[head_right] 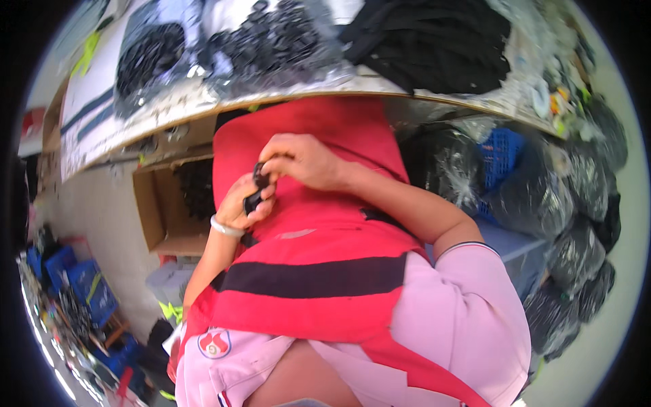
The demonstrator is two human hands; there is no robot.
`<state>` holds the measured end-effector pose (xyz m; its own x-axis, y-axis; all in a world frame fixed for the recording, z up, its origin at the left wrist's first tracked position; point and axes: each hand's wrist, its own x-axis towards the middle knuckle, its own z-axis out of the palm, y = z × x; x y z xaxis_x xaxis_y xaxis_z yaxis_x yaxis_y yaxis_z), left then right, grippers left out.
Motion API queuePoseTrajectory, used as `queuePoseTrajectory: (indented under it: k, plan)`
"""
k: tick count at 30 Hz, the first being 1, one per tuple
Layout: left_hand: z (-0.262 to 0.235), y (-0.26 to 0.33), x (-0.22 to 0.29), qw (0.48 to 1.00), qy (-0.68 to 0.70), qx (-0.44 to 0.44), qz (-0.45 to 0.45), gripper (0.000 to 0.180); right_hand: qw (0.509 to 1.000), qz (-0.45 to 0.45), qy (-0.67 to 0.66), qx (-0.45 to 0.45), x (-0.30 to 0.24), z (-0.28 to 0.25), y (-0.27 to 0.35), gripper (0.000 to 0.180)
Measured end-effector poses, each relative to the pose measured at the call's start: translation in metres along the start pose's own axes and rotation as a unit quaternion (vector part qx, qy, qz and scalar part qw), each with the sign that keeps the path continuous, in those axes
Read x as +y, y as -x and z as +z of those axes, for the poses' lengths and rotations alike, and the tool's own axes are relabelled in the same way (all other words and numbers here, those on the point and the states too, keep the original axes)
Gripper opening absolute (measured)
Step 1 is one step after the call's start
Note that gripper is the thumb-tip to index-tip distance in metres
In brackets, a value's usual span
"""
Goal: The recorder is assembling black plastic buckles onto nylon straps at a factory workstation.
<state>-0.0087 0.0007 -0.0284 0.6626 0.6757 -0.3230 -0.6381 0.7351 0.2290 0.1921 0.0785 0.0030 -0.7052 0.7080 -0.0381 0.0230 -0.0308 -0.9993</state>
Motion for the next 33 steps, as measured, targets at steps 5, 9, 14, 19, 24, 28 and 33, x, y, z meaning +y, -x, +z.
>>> queuePoseTrajectory:
  k: [5,9,14,19,24,28,33]
  plan:
    - [0.016,-0.021,-0.001,0.999,-0.009,-0.034,0.008,0.020,0.982,-0.074,0.167,0.041,-0.024,-0.031,0.018,0.013]
    - [0.027,-0.022,0.008,0.970,-0.204,0.121,0.051,0.018,0.829,-0.099,0.461,0.302,-0.025,-0.103,0.038,0.008]
    - [0.049,-0.024,0.005,0.850,-0.508,0.140,-0.026,0.011,0.712,-0.090,0.596,0.361,-0.008,-0.154,0.021,0.021]
    - [0.055,-0.031,0.001,0.786,-0.615,-0.027,0.056,0.010,0.710,-0.065,0.628,0.312,0.000,-0.161,0.013,0.016]
    - [0.039,-0.022,0.002,0.919,-0.367,0.143,0.002,0.019,0.790,-0.022,0.528,0.311,-0.032,-0.142,0.043,0.011]
    - [0.039,-0.039,0.008,0.959,-0.199,0.191,0.071,0.020,0.964,0.100,0.043,0.243,-0.049,-0.077,0.043,0.013]
    - [0.044,-0.049,0.004,0.939,-0.219,0.196,0.176,0.020,0.968,0.203,-0.083,0.122,-0.044,-0.027,0.029,0.017]
